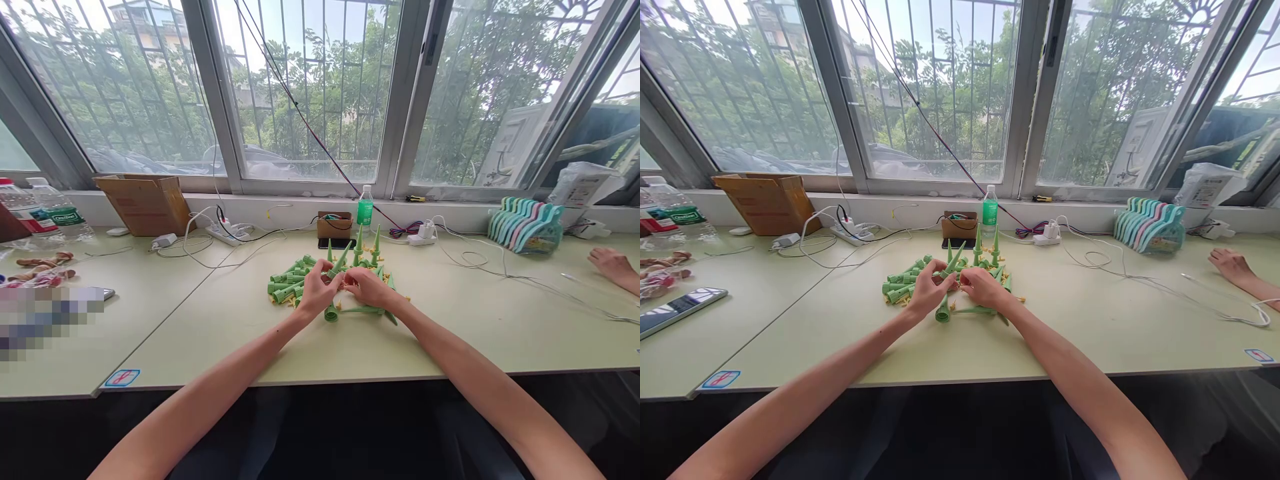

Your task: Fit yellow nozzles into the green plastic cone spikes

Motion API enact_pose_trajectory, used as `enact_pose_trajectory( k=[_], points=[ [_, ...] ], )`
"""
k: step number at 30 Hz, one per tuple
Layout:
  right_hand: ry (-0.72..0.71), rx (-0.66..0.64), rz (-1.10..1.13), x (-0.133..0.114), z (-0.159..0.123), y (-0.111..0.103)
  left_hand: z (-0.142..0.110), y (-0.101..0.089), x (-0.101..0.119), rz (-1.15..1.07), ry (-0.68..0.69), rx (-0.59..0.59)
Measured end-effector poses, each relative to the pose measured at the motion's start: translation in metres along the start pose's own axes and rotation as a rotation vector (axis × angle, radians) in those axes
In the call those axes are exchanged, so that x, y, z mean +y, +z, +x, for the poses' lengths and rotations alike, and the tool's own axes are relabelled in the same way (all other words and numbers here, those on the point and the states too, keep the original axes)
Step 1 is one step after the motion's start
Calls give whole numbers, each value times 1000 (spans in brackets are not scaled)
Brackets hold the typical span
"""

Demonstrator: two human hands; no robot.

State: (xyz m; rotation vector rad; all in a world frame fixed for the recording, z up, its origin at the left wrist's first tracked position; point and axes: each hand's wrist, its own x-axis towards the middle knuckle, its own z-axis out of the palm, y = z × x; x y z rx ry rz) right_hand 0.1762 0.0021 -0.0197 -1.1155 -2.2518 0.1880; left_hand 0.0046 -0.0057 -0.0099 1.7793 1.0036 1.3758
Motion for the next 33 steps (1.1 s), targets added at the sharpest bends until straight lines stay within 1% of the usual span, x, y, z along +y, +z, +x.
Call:
enact_pose_trajectory(
  k=[2,6,8,10,13,15,19,23,27,33],
  points=[
    [-20,93,31,0,0,-2,0,0,0,-28,-6,-6],
    [-80,322,90,-4,2,-8,1,-1,-1,-26,-6,9],
    [-96,399,124,-7,2,-10,2,-1,-2,-7,2,27],
    [-95,442,164,-10,2,-10,3,-2,-2,2,3,46],
    [-70,466,217,-13,1,-7,3,-2,-3,-31,-32,53],
    [-43,461,242,-15,1,-6,4,-1,-4,-70,-59,31],
    [-11,455,266,-15,0,-5,4,-1,-7,-82,-56,7],
    [-14,469,255,-15,0,-5,4,-1,-9,-84,-52,14],
    [15,474,212,-15,0,-4,2,-1,-6,-109,-71,-42],
    [12,481,207,-15,0,-3,1,-1,-1,-105,-72,-52]
  ],
)
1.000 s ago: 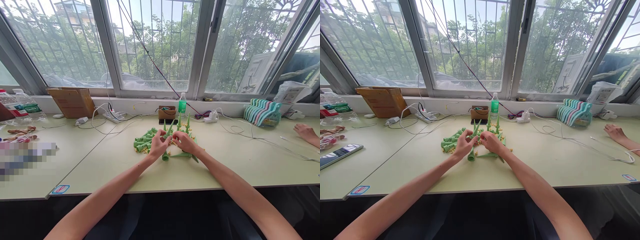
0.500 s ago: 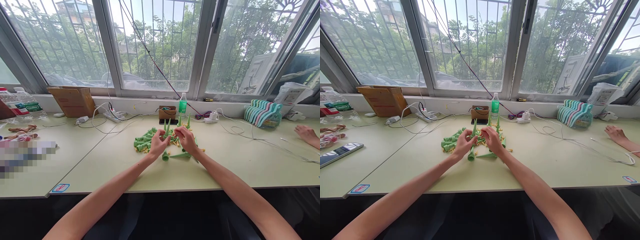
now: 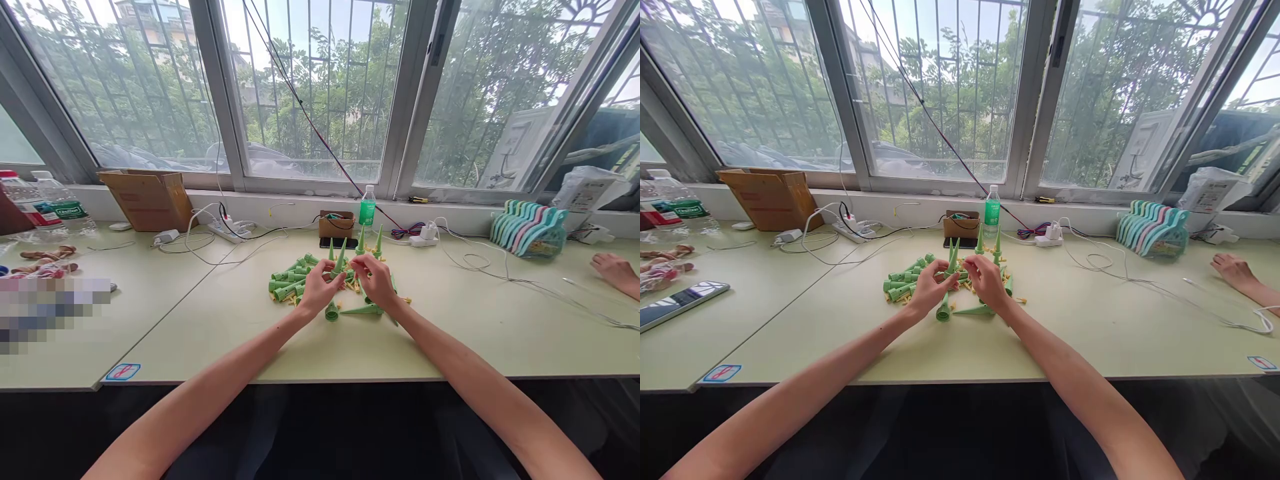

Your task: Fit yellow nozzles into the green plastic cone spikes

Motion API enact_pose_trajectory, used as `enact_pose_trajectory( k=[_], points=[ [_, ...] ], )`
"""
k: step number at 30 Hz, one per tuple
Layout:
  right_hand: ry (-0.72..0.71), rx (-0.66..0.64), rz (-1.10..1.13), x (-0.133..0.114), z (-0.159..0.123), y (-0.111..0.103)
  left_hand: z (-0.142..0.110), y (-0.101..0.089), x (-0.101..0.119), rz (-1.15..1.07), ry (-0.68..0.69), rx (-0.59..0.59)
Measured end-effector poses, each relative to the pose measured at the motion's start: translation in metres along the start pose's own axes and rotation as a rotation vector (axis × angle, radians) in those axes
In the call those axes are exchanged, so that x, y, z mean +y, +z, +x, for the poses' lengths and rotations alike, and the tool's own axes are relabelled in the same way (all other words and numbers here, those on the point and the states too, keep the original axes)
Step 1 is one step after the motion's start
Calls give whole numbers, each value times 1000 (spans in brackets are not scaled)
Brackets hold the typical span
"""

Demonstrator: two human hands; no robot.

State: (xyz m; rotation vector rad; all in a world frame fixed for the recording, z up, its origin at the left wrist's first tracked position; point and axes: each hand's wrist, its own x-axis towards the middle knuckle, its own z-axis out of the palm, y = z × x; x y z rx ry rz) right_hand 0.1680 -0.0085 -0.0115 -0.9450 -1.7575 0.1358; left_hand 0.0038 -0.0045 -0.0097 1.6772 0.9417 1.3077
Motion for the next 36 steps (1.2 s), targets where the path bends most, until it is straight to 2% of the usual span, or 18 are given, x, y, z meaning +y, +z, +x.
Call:
enact_pose_trajectory(
  k=[13,36],
  points=[
    [2,-57,-74,-4,-2,-1,1,1,-5,-19,-5,-2],
    [12,-60,-91,-1,-3,2,-1,1,-1,10,60,30]
  ],
)
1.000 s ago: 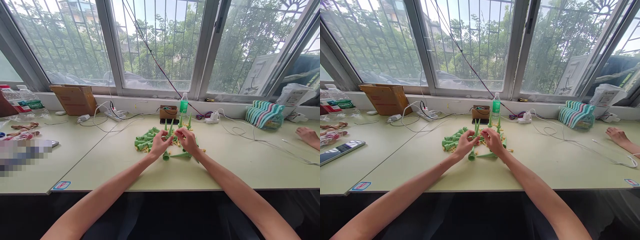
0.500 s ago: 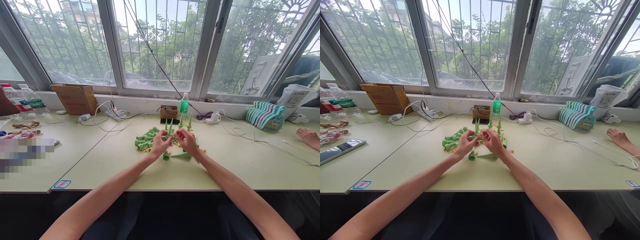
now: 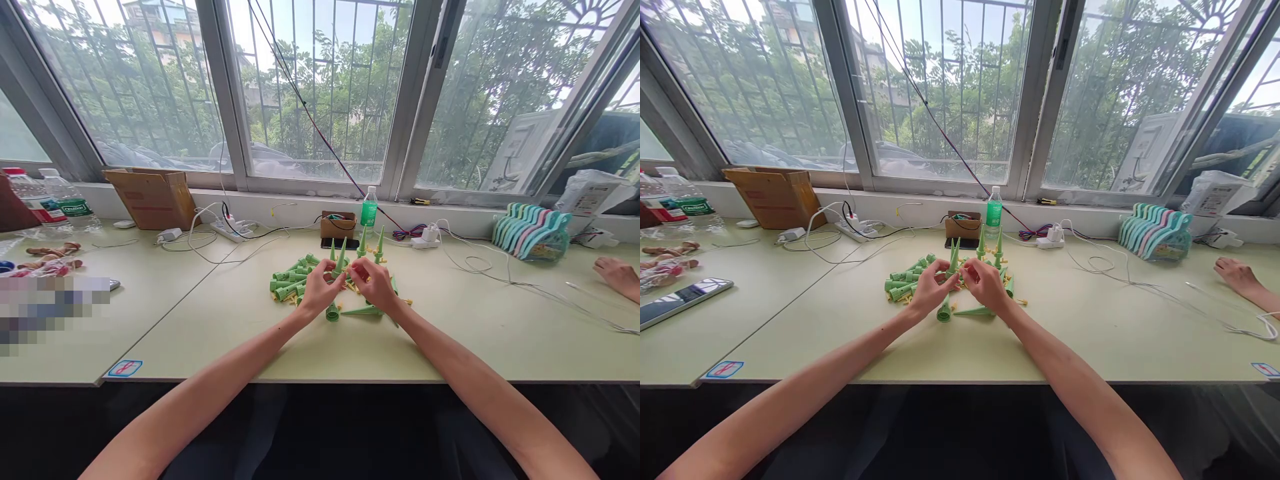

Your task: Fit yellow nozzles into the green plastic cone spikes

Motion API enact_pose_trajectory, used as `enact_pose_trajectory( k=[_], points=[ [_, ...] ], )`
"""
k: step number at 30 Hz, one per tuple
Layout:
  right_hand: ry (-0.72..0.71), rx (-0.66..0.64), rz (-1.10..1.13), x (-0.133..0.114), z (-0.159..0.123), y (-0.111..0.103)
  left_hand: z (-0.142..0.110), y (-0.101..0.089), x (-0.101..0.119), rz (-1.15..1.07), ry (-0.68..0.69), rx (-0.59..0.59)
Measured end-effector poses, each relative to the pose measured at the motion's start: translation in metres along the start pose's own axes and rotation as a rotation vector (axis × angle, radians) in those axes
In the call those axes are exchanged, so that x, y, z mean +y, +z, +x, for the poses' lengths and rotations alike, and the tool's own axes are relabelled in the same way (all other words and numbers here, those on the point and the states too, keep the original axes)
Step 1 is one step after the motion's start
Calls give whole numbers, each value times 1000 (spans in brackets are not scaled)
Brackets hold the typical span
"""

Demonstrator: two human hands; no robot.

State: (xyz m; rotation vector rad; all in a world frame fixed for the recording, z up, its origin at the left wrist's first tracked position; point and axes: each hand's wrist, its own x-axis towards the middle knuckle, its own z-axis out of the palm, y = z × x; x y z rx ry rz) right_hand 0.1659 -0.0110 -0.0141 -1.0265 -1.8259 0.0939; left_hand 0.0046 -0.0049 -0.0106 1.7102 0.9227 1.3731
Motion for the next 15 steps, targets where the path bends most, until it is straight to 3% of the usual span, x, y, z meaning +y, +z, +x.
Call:
enact_pose_trajectory(
  k=[15],
  points=[
    [0,-4,35,-3,1,-2,0,-1,0,5,-1,-12]
  ],
)
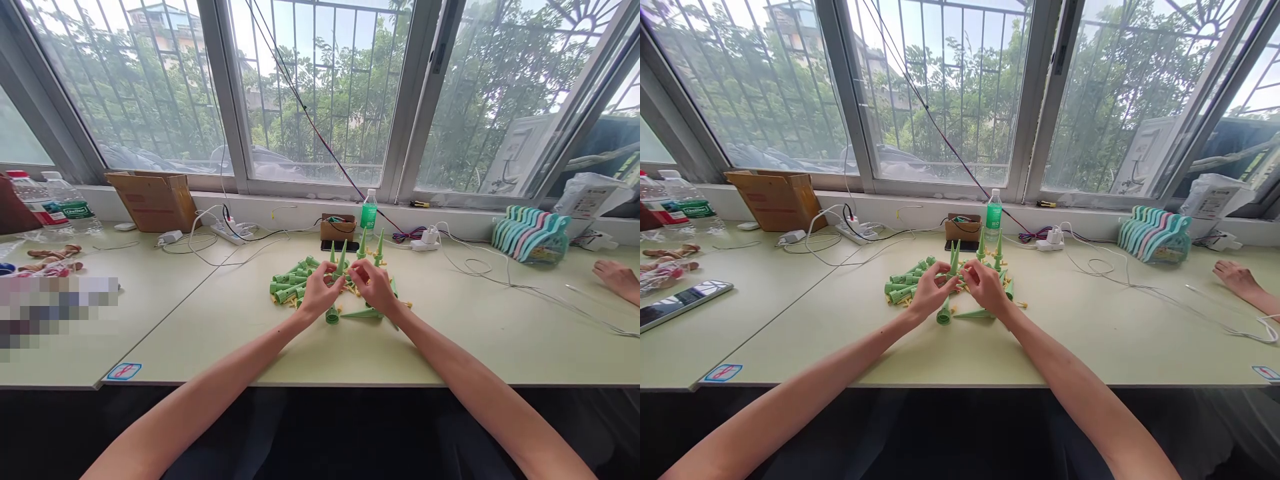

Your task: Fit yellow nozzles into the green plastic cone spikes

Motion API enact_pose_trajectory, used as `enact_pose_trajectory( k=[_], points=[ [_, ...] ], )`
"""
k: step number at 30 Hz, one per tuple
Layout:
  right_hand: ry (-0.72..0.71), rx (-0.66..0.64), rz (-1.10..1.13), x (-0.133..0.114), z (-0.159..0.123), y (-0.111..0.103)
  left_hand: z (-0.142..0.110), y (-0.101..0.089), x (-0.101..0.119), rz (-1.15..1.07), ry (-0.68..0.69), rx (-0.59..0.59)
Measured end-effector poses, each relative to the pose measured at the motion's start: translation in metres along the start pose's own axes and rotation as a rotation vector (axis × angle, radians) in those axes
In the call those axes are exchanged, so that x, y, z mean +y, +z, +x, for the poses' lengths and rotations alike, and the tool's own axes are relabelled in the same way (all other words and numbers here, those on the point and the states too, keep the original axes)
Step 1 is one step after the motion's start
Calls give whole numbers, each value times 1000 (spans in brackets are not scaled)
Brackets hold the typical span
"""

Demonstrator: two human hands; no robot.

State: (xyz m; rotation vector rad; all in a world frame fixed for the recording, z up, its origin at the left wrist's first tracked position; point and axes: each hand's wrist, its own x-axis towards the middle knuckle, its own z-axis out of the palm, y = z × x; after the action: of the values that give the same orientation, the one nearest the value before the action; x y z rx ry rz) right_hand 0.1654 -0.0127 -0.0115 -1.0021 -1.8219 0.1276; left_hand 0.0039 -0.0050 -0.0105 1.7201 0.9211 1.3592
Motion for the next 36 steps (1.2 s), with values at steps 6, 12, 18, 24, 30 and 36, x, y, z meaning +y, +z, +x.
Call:
enact_pose_trajectory(
  k=[6,12,18,24,30,36],
  points=[
    [-21,24,12,2,0,2,0,0,-3,9,2,-5],
    [-5,17,35,1,1,1,2,0,-7,-4,-5,9],
    [-3,-15,75,0,2,1,1,1,-1,-19,8,46],
    [-17,-8,49,4,2,3,1,0,-2,-9,26,44],
    [-39,-10,27,7,2,4,1,-1,-4,17,37,39],
    [-42,-27,20,8,3,3,0,-3,-3,67,19,-8]
  ],
)
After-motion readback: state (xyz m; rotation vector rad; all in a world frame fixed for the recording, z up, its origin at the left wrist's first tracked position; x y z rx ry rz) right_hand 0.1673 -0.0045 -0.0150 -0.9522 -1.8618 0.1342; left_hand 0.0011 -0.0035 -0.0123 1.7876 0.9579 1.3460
